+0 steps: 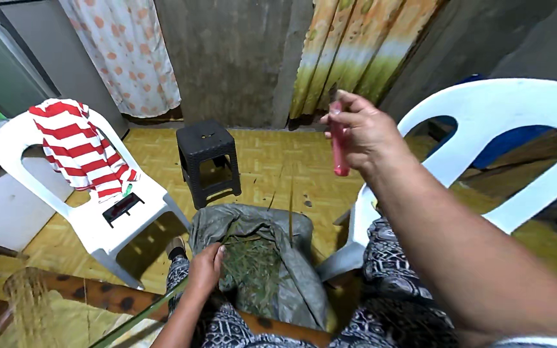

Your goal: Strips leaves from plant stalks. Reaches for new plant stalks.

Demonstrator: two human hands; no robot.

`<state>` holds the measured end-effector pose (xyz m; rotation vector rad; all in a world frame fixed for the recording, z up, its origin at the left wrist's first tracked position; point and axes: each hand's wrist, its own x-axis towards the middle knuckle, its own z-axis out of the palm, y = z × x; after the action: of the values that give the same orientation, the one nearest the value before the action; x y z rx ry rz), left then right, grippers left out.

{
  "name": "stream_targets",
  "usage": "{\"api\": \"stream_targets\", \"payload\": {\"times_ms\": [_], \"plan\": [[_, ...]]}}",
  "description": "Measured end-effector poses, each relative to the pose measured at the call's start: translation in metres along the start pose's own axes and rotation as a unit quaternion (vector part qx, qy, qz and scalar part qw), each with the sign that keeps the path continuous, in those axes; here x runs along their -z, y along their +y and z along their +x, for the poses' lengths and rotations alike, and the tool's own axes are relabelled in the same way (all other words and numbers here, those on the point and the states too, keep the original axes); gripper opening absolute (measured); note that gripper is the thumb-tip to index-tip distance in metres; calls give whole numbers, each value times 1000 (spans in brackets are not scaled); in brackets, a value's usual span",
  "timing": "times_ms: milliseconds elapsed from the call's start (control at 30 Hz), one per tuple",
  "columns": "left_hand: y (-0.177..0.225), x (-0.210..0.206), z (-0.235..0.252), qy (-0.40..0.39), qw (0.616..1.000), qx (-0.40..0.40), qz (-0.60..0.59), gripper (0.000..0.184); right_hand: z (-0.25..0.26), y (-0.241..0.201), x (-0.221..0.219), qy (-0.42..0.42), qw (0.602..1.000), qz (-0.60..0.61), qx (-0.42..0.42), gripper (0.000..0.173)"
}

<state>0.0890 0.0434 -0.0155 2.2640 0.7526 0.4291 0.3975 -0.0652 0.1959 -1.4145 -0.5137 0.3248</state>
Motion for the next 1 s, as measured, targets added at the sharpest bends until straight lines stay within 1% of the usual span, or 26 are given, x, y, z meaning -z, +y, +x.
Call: {"api": "stream_targets", "payload": {"times_ms": [33, 100, 200, 300, 400, 533, 700, 1000], "plan": [[2, 1, 1, -6, 1000, 9, -2, 37, -2, -2, 1, -4, 1000, -14, 8, 42], [10, 4, 4, -15, 1000, 24, -10, 38, -16, 7, -3, -42, 997, -59, 19, 44], [22, 7, 11, -14, 999, 24, -28, 38, -57, 40, -13, -124, 983, -136, 1, 44], [34, 10, 17, -18, 999, 15, -40, 38, -96, 83, -28, -172, 976, -123, -48, 46], [46, 13, 20, -21, 998, 11, -52, 37, -120, 108, -39, -202, 968, -100, -106, 46], [56, 13, 21, -25, 998, 5, -53, 36, -128, 116, -46, -212, 966, -76, -126, 44], [56, 11, 21, -47, 996, 10, -72, 36, -126, 123, -46, -192, 972, -52, -123, 39], [54, 10, 21, -70, 993, 13, -91, 36, -127, 124, -46, -182, 971, 11, -155, 39]]}}
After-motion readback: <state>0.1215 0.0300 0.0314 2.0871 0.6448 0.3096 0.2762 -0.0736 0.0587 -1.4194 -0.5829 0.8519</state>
